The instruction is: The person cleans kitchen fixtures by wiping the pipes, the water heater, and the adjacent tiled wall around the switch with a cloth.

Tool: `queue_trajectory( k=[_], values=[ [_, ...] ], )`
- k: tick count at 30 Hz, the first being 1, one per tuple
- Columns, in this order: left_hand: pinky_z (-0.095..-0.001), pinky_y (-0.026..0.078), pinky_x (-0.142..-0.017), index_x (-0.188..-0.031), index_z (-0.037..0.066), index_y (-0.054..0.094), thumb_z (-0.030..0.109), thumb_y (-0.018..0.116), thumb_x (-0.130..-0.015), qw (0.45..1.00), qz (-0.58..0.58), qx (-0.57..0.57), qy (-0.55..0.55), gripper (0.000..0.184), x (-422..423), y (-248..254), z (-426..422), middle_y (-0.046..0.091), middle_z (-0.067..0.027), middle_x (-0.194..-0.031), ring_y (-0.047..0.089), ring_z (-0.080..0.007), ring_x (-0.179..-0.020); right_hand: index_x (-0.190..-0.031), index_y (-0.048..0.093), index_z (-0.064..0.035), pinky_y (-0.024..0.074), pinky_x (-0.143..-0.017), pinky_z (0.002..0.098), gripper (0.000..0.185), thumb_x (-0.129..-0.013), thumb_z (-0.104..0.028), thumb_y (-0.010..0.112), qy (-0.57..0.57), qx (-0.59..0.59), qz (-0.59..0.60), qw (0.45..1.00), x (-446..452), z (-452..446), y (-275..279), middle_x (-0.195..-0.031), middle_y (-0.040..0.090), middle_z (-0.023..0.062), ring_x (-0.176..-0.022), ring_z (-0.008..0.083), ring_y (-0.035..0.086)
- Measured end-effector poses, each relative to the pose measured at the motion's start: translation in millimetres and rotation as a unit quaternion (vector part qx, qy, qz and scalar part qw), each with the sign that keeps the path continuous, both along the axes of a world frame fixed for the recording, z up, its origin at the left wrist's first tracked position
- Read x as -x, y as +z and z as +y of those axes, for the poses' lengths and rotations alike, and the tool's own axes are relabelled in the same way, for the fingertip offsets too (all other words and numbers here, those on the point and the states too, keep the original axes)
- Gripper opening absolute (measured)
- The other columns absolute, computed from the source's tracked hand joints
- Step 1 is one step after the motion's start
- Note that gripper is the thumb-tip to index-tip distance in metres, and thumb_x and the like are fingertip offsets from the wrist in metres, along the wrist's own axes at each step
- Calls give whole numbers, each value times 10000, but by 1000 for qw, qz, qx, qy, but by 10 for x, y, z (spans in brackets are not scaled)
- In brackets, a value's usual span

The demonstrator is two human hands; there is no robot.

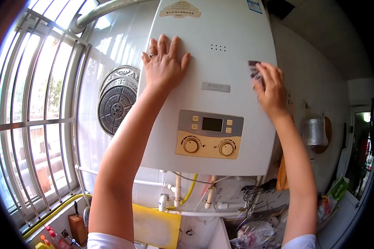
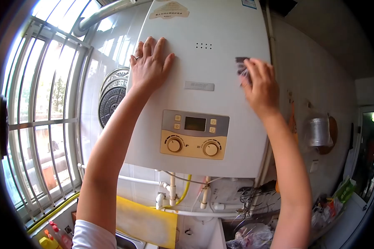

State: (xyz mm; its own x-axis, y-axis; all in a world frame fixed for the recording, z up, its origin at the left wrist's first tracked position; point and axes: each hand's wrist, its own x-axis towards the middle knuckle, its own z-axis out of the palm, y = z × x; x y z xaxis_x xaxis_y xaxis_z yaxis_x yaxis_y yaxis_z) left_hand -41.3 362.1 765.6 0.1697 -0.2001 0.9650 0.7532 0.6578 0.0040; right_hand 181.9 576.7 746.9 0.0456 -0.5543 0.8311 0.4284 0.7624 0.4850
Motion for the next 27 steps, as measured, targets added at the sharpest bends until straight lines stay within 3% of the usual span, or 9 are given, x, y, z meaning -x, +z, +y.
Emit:
queue_trajectory(
  k=[7, 9, 10, 11, 14, 19, 21, 23, 27],
  values=[
    [-607, 189, -1134, -1459, 211, 385, 539, 406, -956, 1000, -5, -11, -1, 600, -10, -23, 3, 311, -157, -1534, 219, -389, -1445, -1320, 524, -136, 435, -1009, 430, 474, -924, -394, 561, -25, 284, 177, 942, 319, -77, 1116, -1385, 416, 102, -1240, 302, 421],
    [-601, 189, -1137, -1458, 211, 386, 539, 408, -955, 1000, -5, -10, -3, 601, -12, -29, -19, 311, -154, -1535, 221, -383, -1446, -1351, 492, -130, 428, -1017, 419, 478, -935, -363, 525, 27, 201, 130, 970, 668, -215, 1480, -1360, 454, 124, -1238, 308, 439],
    [-609, 195, -1130, -1449, 195, 399, 533, 427, -946, 1000, 4, -11, -10, 607, -13, -33, -30, 324, -157, -1527, 234, -387, -1440, -1336, 510, -128, 408, -1039, 425, 448, -940, -339, 497, 215, 278, -46, 935, 730, -701, 1364, -1339, 489, 154, -1241, 331, 451],
    [-617, 202, -1123, -1441, 178, 412, 527, 447, -937, 1000, 14, -12, -18, 614, -10, -33, -28, 336, -161, -1518, 247, -392, -1434, -1170, 611, -65, 432, -1000, 425, 339, -903, -267, 560, 59, 174, -51, 982, 946, -810, 1550, -1268, 576, 120, -1201, 333, 510],
    [-611, 206, -1123, -1428, 192, 428, 534, 454, -931, 999, 29, -20, -30, 604, 31, -17, -20, 354, -150, -1511, 250, -385, -1435, -1207, 628, -100, 401, -1049, 422, 333, -914, -240, 554, -16, -59, -3, 998, 1478, -1090, 1376, -1368, 524, 86, -1265, 320, 473],
    [-600, 205, -1130, -1427, 200, 428, 528, 454, -932, 999, 19, -17, -26, 594, 41, -25, -38, 362, -135, -1508, 247, -380, -1438, -1259, 619, -188, 414, -1041, 390, 359, -932, -307, 528, -13, 83, 6, 996, 1076, -883, 1479, -1371, 531, 68, -1236, 317, 506],
    [-598, 203, -1133, -1434, 203, 424, 525, 450, -934, 999, 15, -8, -29, 596, 8, -29, -50, 357, -136, -1512, 242, -377, -1440, -1192, 664, -190, 424, -1037, 419, 293, -936, -289, 560, 115, 248, 9, 962, 646, -726, 1407, -1275, 558, 93, -1220, 310, 496],
    [-599, 201, -1133, -1434, 201, 426, 522, 446, -936, 999, 21, -11, -29, 593, 21, -34, -49, 353, -136, -1515, 241, -375, -1441, -1195, 661, -184, 443, -1011, 412, 308, -928, -309, 571, 56, 194, 118, 972, 370, 39, 1532, -1267, 562, 91, -1202, 313, 508],
    [-544, 181, -1164, -1473, 213, 369, 524, 390, -964, 1000, -5, 0, 1, 597, -22, -57, -61, 303, -131, -1547, 203, -352, -1461, -1203, 653, -172, 449, -988, 408, 322, -921, -314, 596, 134, 227, 100, 959, -8, 499, 994, -1261, 557, 102, -1202, 322, 499]
  ],
)
